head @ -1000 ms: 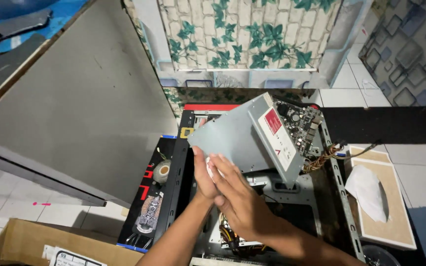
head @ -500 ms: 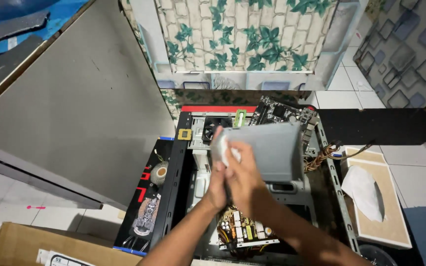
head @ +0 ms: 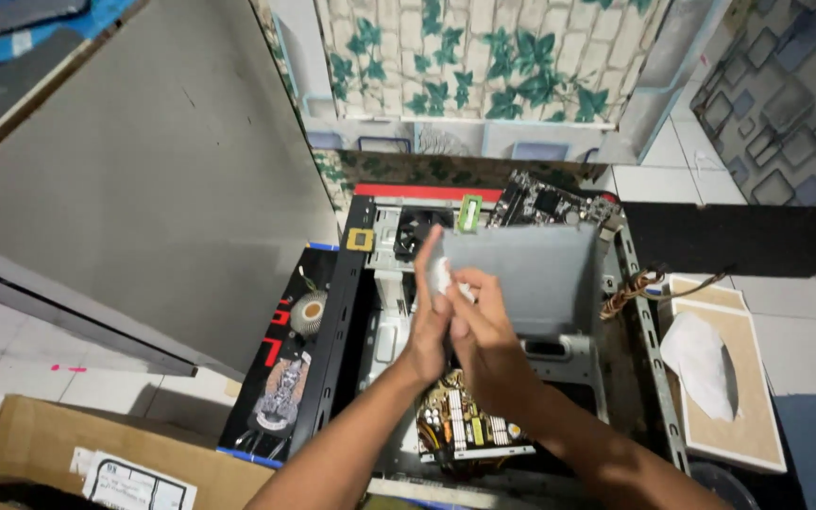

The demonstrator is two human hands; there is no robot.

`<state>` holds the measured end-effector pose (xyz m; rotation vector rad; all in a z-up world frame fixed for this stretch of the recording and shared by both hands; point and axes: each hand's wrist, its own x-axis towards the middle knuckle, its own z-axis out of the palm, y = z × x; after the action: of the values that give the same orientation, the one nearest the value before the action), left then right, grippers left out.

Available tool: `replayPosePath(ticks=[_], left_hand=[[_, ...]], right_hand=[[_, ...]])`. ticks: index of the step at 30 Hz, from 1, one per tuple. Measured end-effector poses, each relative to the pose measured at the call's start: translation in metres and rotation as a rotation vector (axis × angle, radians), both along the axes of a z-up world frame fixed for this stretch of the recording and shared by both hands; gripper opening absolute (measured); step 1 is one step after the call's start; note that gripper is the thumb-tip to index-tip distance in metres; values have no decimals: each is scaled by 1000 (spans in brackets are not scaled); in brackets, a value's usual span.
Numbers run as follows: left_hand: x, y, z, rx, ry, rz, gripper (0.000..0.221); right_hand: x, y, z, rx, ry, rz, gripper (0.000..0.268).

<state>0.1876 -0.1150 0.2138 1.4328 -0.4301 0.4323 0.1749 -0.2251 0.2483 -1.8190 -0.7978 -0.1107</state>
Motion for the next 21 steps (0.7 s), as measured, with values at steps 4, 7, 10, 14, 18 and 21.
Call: replayPosePath(ticks=[4,7,10,14,18,21], left_hand=[[8,2,-4,-213,-24,31,86],[-1,1,6,-150,-23,10,91],[3,1,-2,-84,-62,-5,91],[6,6,-1,-403,5,-43,72],[18,-1,-19,-469,102,-84,92],[12,-7,-7,-575,229,-74,84]], right_hand=[[-5,-1,4,-24,-126,131,75],[7,-3,-6,30,-131,108,52],[0,-3,-6,27,-113,67,55],[-14,-6,10,-18,-219,181,59],[14,-4,-20,-135,-418,-32,45],[5,-13,6,-246,-404,-55,47]])
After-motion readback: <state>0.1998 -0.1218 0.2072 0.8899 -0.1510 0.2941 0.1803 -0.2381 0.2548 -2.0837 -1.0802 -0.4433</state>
